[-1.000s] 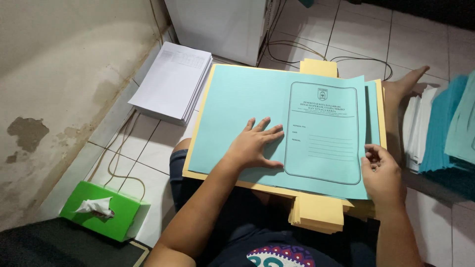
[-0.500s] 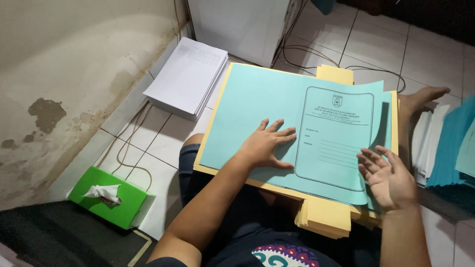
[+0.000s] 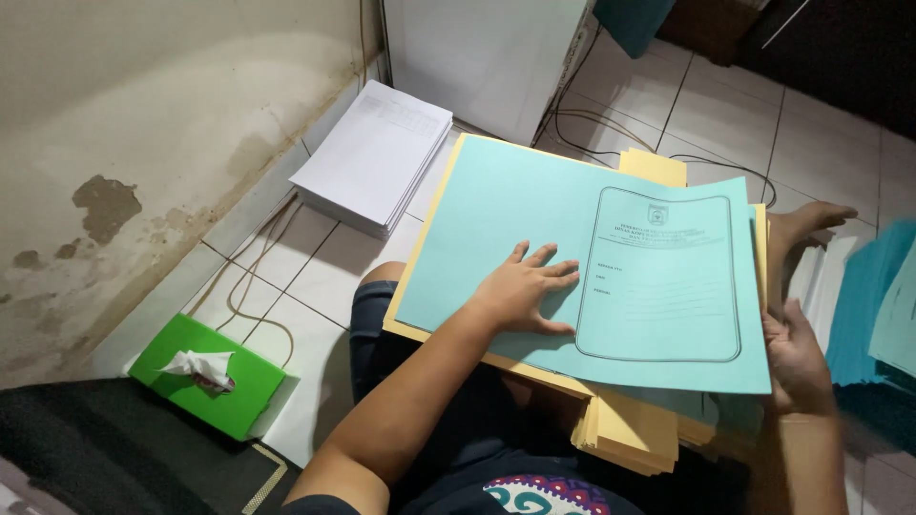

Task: The person sits on the floor and folds light blue papers in half. They place each folded paper into a yellow folder resting on their lap, repeating the process for several sheets.

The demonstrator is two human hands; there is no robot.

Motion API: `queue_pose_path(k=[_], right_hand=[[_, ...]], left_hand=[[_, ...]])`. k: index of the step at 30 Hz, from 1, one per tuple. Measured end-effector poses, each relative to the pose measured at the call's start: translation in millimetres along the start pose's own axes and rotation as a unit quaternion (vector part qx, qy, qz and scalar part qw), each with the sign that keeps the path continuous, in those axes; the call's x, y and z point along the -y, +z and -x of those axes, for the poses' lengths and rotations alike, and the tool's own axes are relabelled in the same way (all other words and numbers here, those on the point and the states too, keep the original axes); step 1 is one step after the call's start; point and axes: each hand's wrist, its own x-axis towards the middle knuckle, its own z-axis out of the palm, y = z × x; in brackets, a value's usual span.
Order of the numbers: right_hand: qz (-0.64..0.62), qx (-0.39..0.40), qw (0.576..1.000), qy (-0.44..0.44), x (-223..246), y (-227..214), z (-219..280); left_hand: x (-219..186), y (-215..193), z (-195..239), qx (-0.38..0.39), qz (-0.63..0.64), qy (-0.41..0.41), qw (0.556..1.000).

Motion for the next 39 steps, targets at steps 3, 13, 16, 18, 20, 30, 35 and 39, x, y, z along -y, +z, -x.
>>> queue_pose_path(k=[3, 13, 16, 18, 20, 30, 35, 39], right_hand=[[0.261, -0.3, 0.907, -0.141, -26.1, 79.2, 14.5], [0.786, -0.088, 0.584, -0.18, -143.2, 140.0, -69.3], [0.857, -0.053, 0.488, -0.158, -147.5, 140.2, -72.6], [0.869, -0.061, 0.472, -0.139, -147.9, 141.4, -72.3], [0.885, -0.057, 0.446, -0.122, -150.7, 140.4, -71.4], [0.88, -0.08, 0.451, -0.127, -146.6, 164.5, -58.4], [0.859, -0.021, 0.492, -0.138, -141.9, 116.6, -86.8], [0.802, -0.001, 0.582, -0.134, -116.7, 103.9, -70.3]], left_hand=[[-3.5, -2.0, 1.1, -0.005, -0.003, 0.01, 1.0], [26.2, 37.8, -6.5, -0.111, 0.048, -0.017, 0.992], [36.2, 0.1, 20.2, -0.208, 0.192, -0.02, 0.959], [30.1, -49.7, 46.7, -0.247, 0.268, -0.036, 0.931], [22.3, -100.3, 73.7, -0.367, 0.481, -0.092, 0.791], [-22.9, -1.6, -58.3, -0.217, 0.118, -0.145, 0.958], [5.0, 64.8, -94.3, -0.213, -0.01, -0.153, 0.965], [4.3, 59.7, -93.4, -0.195, 0.002, -0.149, 0.969]])
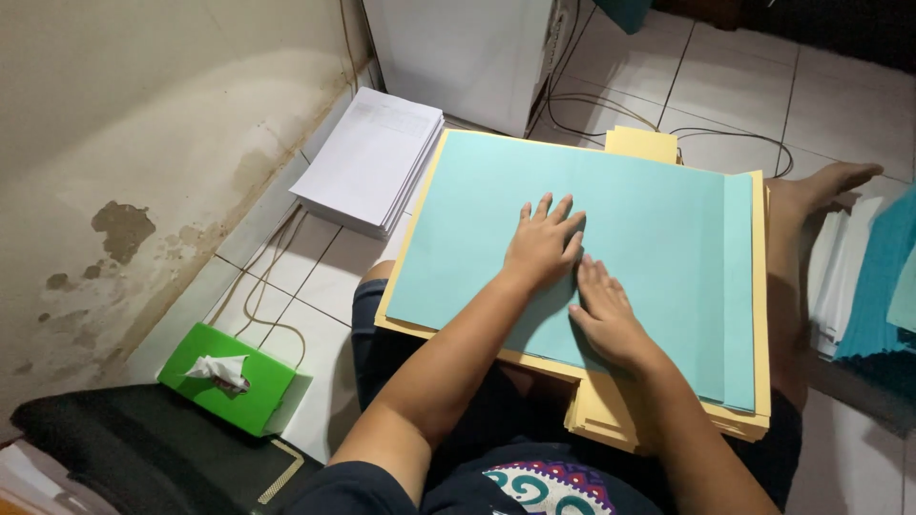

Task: The person sits on the floor and folds light blue papers in half. They place each folded paper into a yellow folder resting on their lap, repeating the process for several sheets.

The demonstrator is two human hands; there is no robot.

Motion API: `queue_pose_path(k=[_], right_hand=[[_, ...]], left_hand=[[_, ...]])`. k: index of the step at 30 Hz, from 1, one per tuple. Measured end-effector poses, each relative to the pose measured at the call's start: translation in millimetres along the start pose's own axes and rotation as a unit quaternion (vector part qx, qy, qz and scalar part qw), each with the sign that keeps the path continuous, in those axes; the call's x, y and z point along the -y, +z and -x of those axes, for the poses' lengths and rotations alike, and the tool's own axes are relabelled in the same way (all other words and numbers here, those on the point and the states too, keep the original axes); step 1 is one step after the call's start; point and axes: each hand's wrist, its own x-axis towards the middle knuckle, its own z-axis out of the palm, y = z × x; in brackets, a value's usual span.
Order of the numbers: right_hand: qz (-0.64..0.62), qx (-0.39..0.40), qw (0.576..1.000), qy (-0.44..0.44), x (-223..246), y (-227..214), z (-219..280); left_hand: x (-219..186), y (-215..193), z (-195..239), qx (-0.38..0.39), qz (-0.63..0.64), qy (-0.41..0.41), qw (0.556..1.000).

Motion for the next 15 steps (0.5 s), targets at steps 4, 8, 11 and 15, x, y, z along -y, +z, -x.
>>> queue_pose_path(k=[4, 8, 11, 15], right_hand=[[0.119, -0.09, 0.982, 0.116, -67.9, 1.9, 15.0], [0.284, -0.369, 0.872, 0.149, -108.7, 27.6, 46.5], [0.272, -0.276, 0.895, 0.22, -108.0, 6.6, 63.7], [0.271, -0.119, 0.899, 0.324, -106.9, -30.6, 85.6]], left_hand=[[-6.5, -12.5, 0.8, 0.019, -0.016, -0.006, 1.0], [-5.5, -10.4, 1.6, 0.018, -0.025, -0.004, 1.0], [-8.7, -14.8, -0.3, 0.066, -0.014, -0.006, 0.998], [-12.6, -23.6, 3.6, 0.059, -0.011, -0.006, 0.998]])
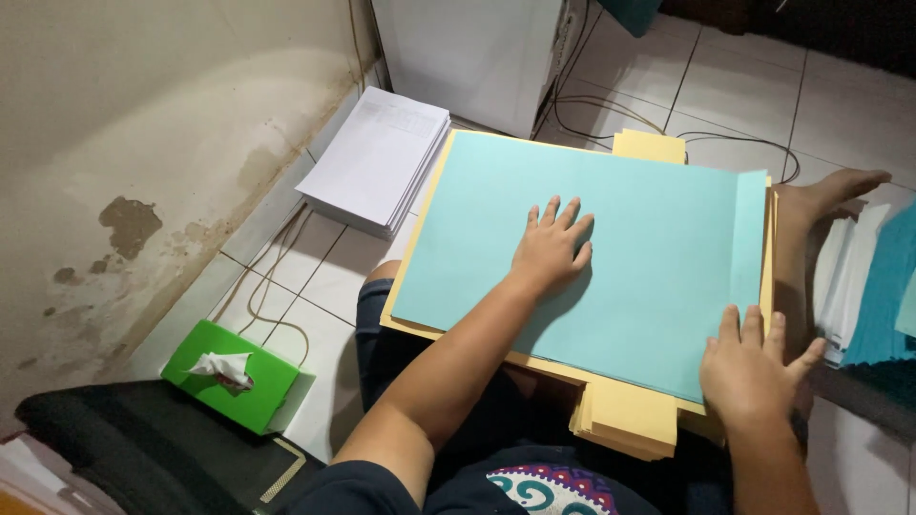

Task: The person sits on the floor and folds light blue papers in half. They place each folded paper into a yellow folder resting on their lap, repeating the process for several sheets.

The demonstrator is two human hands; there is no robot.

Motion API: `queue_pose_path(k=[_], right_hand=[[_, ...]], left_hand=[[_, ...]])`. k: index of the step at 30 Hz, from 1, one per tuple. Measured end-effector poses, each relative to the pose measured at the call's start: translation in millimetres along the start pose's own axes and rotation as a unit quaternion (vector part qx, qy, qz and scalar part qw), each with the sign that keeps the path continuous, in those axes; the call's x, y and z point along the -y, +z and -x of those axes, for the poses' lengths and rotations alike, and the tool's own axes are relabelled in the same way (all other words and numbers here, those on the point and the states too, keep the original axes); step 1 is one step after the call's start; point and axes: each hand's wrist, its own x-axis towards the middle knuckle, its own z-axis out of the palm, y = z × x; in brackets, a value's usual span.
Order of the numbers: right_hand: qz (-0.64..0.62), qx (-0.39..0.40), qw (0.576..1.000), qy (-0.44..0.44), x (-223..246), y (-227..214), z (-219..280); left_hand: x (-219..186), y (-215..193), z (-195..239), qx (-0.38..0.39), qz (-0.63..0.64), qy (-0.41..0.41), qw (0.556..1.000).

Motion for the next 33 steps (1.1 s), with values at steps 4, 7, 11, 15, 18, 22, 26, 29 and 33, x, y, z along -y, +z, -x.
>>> queue_pose_path(k=[4, 7, 11, 15, 18, 22, 26, 29, 33], right_hand=[[0.072, 0.043, 0.995, -0.047, -10.3, -17.8, -7.6], [-0.02, 0.041, 0.989, -0.14, 5.6, -2.4, -6.3], [-0.139, -0.032, 0.972, -0.188, 24.7, -4.2, -20.1], [-0.168, -0.058, 0.969, -0.17, 27.0, -8.3, -13.5], [-0.168, -0.036, 0.974, -0.145, 21.5, -9.6, 3.7], [-0.148, -0.019, 0.976, -0.156, 13.9, -1.7, -6.0], [-0.135, -0.004, 0.976, -0.17, 16.5, -3.1, -58.5], [-0.128, 0.032, 0.979, -0.155, 25.3, -14.2, -91.1], [-0.136, 0.03, 0.978, -0.157, 31.3, -28.5, -73.5]], left_hand=[[-1.9, -1.7, -3.9, 0.029, -0.014, -0.004, 0.999], [-6.6, -2.6, -1.3, 0.066, -0.042, -0.008, 0.997], [-12.2, -14.3, -0.6, 0.085, -0.052, -0.014, 0.995], [-12.6, -14.0, -2.0, 0.087, -0.053, -0.021, 0.995], [-14.0, -17.2, -1.8, 0.096, -0.037, -0.029, 0.994], [-13.0, -13.3, 0.4, 0.1, -0.055, -0.026, 0.993], [-8.5, -6.7, -4.0, 0.089, -0.077, -0.01, 0.993], [-11.2, -11.4, -2.1, 0.088, -0.057, -0.018, 0.994], [-12.0, -10.3, -2.7, 0.073, -0.054, -0.023, 0.996]])
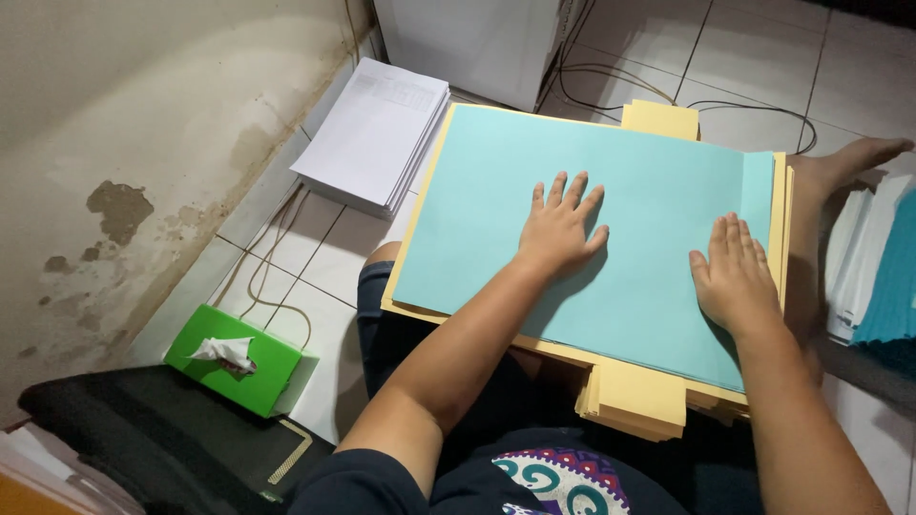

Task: The person sits on the floor and folds light blue papers in half. They place each folded paper into a yellow folder resting on their lap, repeating the process for several sheets.

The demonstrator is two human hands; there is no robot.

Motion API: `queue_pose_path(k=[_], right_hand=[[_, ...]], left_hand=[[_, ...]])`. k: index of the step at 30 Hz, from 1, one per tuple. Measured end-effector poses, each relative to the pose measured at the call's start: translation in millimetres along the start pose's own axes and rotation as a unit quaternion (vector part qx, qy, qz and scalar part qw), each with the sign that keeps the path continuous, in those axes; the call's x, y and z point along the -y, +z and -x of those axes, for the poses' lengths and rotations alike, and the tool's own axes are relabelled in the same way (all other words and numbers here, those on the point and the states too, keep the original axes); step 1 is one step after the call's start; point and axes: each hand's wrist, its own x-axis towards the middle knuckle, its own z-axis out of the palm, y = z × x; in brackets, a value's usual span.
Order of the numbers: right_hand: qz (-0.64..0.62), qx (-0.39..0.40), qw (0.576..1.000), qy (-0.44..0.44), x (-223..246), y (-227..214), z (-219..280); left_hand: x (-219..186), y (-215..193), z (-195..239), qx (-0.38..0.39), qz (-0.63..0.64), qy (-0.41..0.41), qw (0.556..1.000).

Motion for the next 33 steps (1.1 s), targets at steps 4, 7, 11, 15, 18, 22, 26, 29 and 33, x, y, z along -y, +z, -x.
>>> queue_pose_path(k=[4, 7, 11, 15, 18, 22, 26, 29, 33], right_hand=[[0.003, -0.038, 0.999, -0.025, 1.7, 13.1, 37.0], [0.009, -0.046, 0.999, -0.028, -3.8, 19.9, 40.8], [0.017, -0.045, 0.998, -0.04, -18.0, 17.0, -11.3], [0.01, -0.017, 1.0, -0.018, -9.8, -9.0, -77.0], [-0.002, -0.019, 1.0, 0.004, -6.4, -21.8, -119.0], [-0.017, -0.057, 0.998, 0.006, -7.6, -21.4, -141.6], [-0.016, -0.036, 0.999, 0.029, 11.5, -32.2, -99.5], [-0.014, -0.063, 0.997, 0.032, 6.5, -9.4, -73.7], [-0.001, -0.069, 0.997, 0.042, 9.4, 13.0, -23.2]], left_hand=[[-1.4, 1.4, -2.0, 0.003, 0.014, -0.012, 1.0], [0.0, 10.5, -4.0, 0.007, -0.005, -0.011, 1.0], [2.4, 7.8, -4.2, 0.009, -0.017, 0.0, 1.0], [1.7, 7.0, -1.8, 0.0, -0.014, -0.007, 1.0], [0.7, 5.7, -3.0, 0.002, -0.016, -0.007, 1.0], [-2.0, -1.5, -2.0, 0.008, 0.001, -0.012, 1.0], [-4.1, 0.4, -1.2, 0.002, 0.012, -0.016, 1.0], [-1.9, -2.0, -1.7, 0.011, 0.018, -0.016, 1.0], [2.2, 3.7, 0.2, 0.008, 0.014, -0.009, 1.0]])
